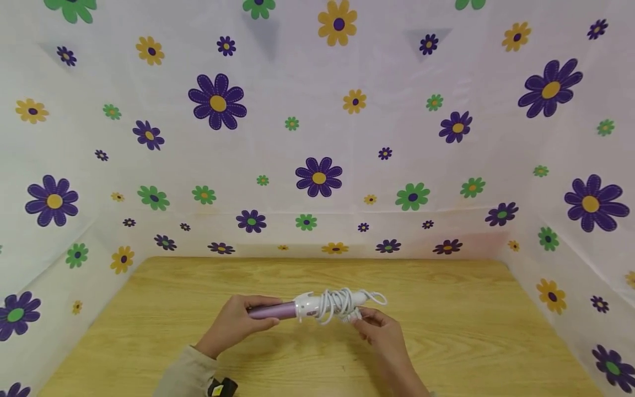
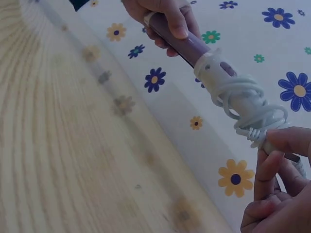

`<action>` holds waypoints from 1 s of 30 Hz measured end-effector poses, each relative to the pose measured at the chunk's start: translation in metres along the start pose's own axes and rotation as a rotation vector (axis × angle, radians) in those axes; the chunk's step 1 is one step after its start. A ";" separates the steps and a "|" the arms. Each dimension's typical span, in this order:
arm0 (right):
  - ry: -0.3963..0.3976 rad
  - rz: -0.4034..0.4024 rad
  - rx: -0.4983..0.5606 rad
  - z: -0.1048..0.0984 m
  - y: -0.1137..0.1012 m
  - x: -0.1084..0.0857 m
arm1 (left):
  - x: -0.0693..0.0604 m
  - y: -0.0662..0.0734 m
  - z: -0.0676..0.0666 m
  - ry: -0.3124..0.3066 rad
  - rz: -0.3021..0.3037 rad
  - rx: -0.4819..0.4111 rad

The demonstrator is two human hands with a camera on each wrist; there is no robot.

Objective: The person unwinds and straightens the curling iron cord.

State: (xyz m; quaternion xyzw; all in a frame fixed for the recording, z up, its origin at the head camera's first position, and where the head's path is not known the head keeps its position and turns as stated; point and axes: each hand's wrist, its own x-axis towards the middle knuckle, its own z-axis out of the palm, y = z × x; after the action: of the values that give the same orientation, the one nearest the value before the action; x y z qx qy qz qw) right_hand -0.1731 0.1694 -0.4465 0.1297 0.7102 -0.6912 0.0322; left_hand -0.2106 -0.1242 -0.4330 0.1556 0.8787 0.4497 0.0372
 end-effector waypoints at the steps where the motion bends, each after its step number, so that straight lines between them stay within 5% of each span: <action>1: 0.000 0.003 0.005 -0.001 0.000 0.001 | 0.000 0.000 0.000 -0.002 0.000 -0.006; 13: -0.025 0.011 -0.035 -0.028 0.003 0.014 | -0.002 0.000 -0.007 -0.007 -0.010 -0.047; 21: -0.039 -0.012 0.112 -0.055 0.004 0.020 | -0.001 0.003 -0.009 -0.046 0.001 -0.085; 30: -0.056 -0.127 0.179 -0.065 0.000 0.019 | -0.004 0.000 -0.011 -0.069 0.012 -0.070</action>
State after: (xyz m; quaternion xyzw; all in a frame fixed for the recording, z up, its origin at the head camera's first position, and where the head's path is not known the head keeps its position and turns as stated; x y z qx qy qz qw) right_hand -0.1832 0.2363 -0.4481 0.0674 0.6512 -0.7559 -0.0038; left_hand -0.2090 -0.1334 -0.4267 0.1748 0.8598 0.4747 0.0701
